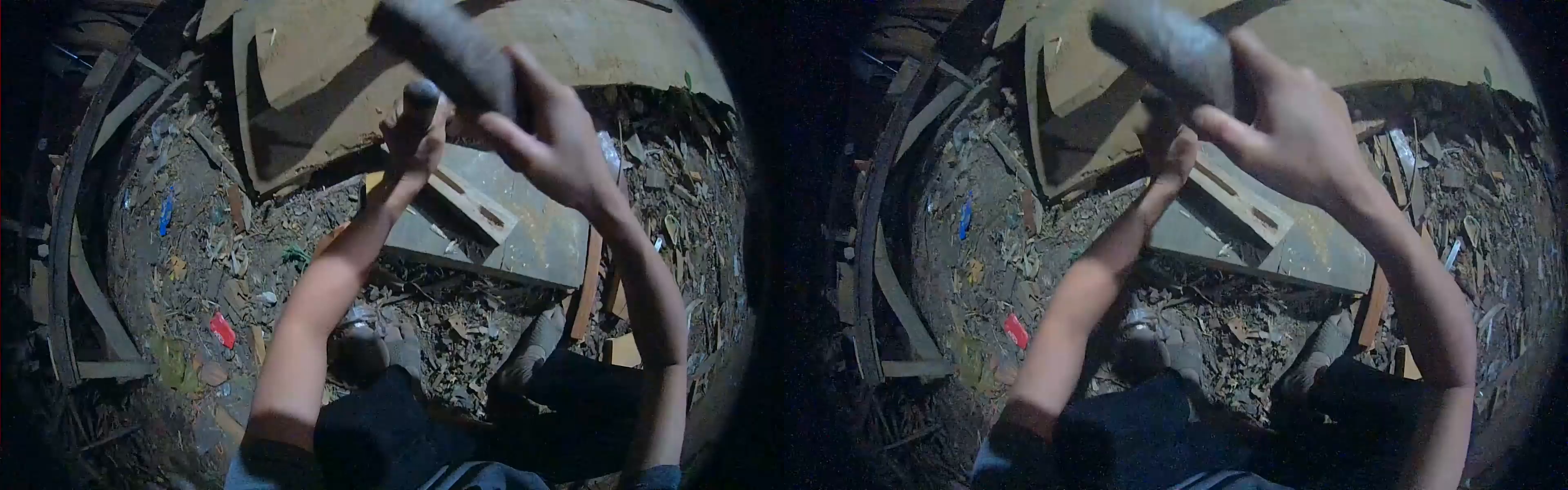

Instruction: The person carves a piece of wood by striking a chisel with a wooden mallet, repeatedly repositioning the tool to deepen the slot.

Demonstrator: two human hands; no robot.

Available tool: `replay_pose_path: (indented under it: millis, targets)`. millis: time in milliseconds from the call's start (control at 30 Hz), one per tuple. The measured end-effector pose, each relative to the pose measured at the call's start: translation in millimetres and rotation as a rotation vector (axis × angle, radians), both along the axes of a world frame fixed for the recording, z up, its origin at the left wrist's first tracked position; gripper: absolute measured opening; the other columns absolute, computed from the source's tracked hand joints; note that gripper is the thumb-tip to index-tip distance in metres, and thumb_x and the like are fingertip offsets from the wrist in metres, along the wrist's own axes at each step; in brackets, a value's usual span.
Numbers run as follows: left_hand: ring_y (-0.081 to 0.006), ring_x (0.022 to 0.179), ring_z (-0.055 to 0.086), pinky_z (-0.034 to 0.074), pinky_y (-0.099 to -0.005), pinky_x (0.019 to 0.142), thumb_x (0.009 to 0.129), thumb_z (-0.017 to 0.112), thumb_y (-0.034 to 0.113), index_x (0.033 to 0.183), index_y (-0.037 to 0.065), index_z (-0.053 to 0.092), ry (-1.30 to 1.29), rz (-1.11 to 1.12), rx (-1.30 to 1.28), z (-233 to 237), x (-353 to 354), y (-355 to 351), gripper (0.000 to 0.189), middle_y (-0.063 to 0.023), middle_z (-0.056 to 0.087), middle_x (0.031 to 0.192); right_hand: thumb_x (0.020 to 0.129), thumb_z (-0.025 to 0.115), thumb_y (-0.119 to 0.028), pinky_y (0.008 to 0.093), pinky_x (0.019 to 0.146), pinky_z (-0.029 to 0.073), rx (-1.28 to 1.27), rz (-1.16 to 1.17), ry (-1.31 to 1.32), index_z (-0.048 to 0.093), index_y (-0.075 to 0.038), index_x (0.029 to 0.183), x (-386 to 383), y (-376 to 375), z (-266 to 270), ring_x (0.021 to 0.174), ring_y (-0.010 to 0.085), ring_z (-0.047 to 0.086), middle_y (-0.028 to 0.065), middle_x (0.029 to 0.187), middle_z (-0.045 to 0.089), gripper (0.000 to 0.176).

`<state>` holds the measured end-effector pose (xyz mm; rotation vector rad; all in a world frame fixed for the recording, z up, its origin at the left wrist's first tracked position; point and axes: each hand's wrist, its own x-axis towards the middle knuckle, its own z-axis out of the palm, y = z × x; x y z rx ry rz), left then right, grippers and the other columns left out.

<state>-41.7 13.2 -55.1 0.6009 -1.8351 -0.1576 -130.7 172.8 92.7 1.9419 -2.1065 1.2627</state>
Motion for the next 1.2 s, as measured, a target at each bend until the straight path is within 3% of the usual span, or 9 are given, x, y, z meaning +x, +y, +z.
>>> replay_pose_path:
  millis: [100,133,267,333,433,733,1033,1100,1200]
  targets:
    - [-0.036,0.065,0.06,0.047,-0.0441,0.059,0.086,0.064,0.025,0.08,0.007,0.06,0.101,-0.084,0.069,-2,6,6,0.019,-0.0148,0.06,0.072,0.08,0.065,-0.042,0.0414,0.072,0.05,-0.182,0.002,-0.211,0.054,-0.004,0.119,6,-2,-22,0.077,0.0355,0.066,0.0199,0.083,0.066,0.056]
    - [-0.0364,0.066,0.061,0.048,-0.0427,0.061,0.087,0.064,0.026,0.079,0.007,0.06,-0.208,0.126,-0.058,4,12,9,0.021,-0.0157,0.062,0.075,0.08,0.065,-0.045,0.0415,0.071,0.05,-0.034,0.029,-0.329,0.053,-0.003,0.116,1,-7,-35,0.076,0.0338,0.067,0.0198,0.082,0.066,0.057]
    - [-0.01,0.057,0.053,0.045,-0.0271,0.057,0.09,0.066,0.024,0.076,0.012,0.052,0.426,-0.27,0.64,8,27,-21,0.023,0.0042,0.053,0.061,0.079,0.065,-0.053,0.0418,0.072,0.05,0.288,-0.035,-0.399,0.052,-0.001,0.115,-19,11,-73,0.075,0.0302,0.068,0.0204,0.084,0.066,0.064]
    - [-0.005,0.053,0.046,0.039,-0.0235,0.049,0.09,0.067,0.026,0.074,0.013,0.044,0.69,-0.464,0.845,27,40,-29,0.031,0.0035,0.048,0.059,0.08,0.063,-0.056,0.0433,0.073,0.051,0.363,-0.065,-0.402,0.051,-0.002,0.116,-17,23,-112,0.077,0.0321,0.068,0.0215,0.085,0.066,0.066]
    - [-0.0088,0.05,0.039,0.038,-0.0268,0.053,0.092,0.064,0.024,0.086,0.014,0.038,0.916,-0.348,1.003,24,50,-50,0.029,0.0029,0.039,0.059,0.079,0.06,-0.06,0.0515,0.075,0.05,0.597,-0.13,-0.204,0.05,0.0,0.116,-10,41,-151,0.085,0.0438,0.065,0.027,0.09,0.066,0.071]
    - [-0.012,0.047,0.037,0.041,-0.034,0.059,0.091,0.058,0.044,0.071,0.017,0.036,1.176,-0.289,1.124,34,75,-79,0.04,0.0033,0.037,0.053,0.081,0.06,-0.056,0.0537,0.07,0.05,0.825,-0.003,-0.035,0.045,-0.004,0.12,-6,46,-162,0.08,0.046,0.065,0.0269,0.084,0.066,0.067]
    - [-0.0102,0.049,0.036,0.034,-0.0271,0.053,0.092,0.063,0.038,0.069,0.015,0.038,0.779,-0.492,0.929,54,35,-38,0.041,0.0023,0.036,0.056,0.08,0.06,-0.06,0.052,0.08,0.049,0.706,-0.086,-0.281,0.049,-0.003,0.118,-12,43,-170,0.091,0.0454,0.064,0.0289,0.095,0.066,0.069]
    - [-0.0072,0.043,0.041,0.036,-0.0243,0.041,0.087,0.071,0.021,0.069,0.012,0.042,0.743,-0.554,0.863,47,28,-37,0.035,0.0029,0.043,0.054,0.08,0.065,-0.054,0.0477,0.085,0.048,0.828,-0.095,-0.297,0.051,-0.002,0.12,-9,43,-162,0.101,0.0433,0.062,0.0281,0.107,0.063,0.067]
    - [-0.0058,0.044,0.042,0.035,-0.0229,0.04,0.087,0.071,0.022,0.072,0.009,0.046,0.66,-0.532,0.899,40,23,-36,0.031,0.0027,0.044,0.054,0.08,0.062,-0.057,0.0497,0.081,0.049,0.776,-0.075,-0.252,0.049,-0.003,0.12,-10,42,-172,0.094,0.0447,0.063,0.0283,0.099,0.065,0.069]
